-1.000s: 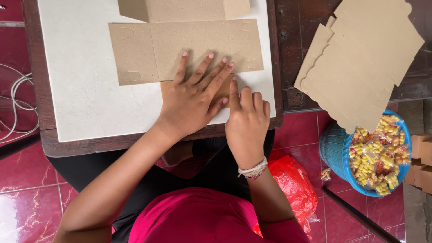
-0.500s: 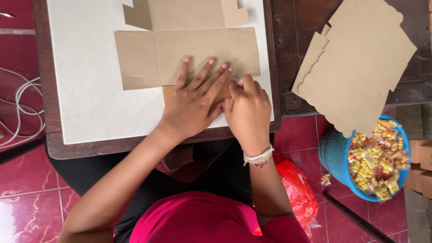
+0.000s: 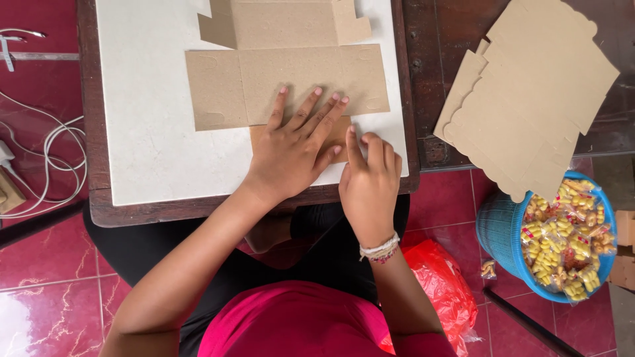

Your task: Folding flat cardboard templates into small boxes by hand.

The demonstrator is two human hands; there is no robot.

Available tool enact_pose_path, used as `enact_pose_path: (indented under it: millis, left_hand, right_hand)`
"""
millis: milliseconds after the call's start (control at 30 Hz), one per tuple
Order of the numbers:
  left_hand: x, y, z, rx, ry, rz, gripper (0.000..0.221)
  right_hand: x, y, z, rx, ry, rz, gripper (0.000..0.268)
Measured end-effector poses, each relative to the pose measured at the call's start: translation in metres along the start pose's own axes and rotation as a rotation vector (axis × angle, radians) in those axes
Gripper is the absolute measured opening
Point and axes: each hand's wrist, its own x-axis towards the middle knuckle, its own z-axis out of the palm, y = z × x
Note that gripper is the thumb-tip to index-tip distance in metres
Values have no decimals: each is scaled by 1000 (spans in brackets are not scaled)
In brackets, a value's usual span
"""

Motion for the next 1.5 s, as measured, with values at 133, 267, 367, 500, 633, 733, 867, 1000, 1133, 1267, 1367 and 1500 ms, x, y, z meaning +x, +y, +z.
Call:
enact_pose_path:
  millis: [133,267,367,500,633,733,867,1000,1133,1267,1367,1500]
  left_hand:
    - [3,2,-5,-79,-17,24,65]
    - [7,10,-19,-295,167,123,25]
    - [11,25,-42,-453,279,166,18]
    - [14,34,-56,-436,336,155,19]
    - [-2,18,-41,-374,297,105,8]
    - [-11,18,-41,-354,223,69,11]
    - [-22,20,-35,-219,220,39,32]
    - [-27,19,-29,-220,137,-32,38]
    - [-26,16,-36,-230,131,-55,36]
    - [-25,14,-36,-330,236,-5,27]
    - [-25,18,-39,-395,301,24,25]
    - [-33,25,-43,-420,399,27,37]
  right_hand:
    - [-8,-2,4,-25,4,6,47]
    - [-13,4,19,-20,124,9,26]
    - [-10,1,16,18,147,22,25]
    - [-10,0,14,77,164,31,25]
    - [-9,0,11,63,162,58,35]
    - [-8,2,11,92,124,82,43]
    - [0,8,8,181,-41,46,79]
    - [23,15,6,355,-58,-79,82]
    - [38,17,13,507,-217,-173,89]
    - [39,14,10,446,-165,-254,63]
    - [36,16,4,492,-173,-229,62]
    - [37,18,-19,776,-238,-83,50]
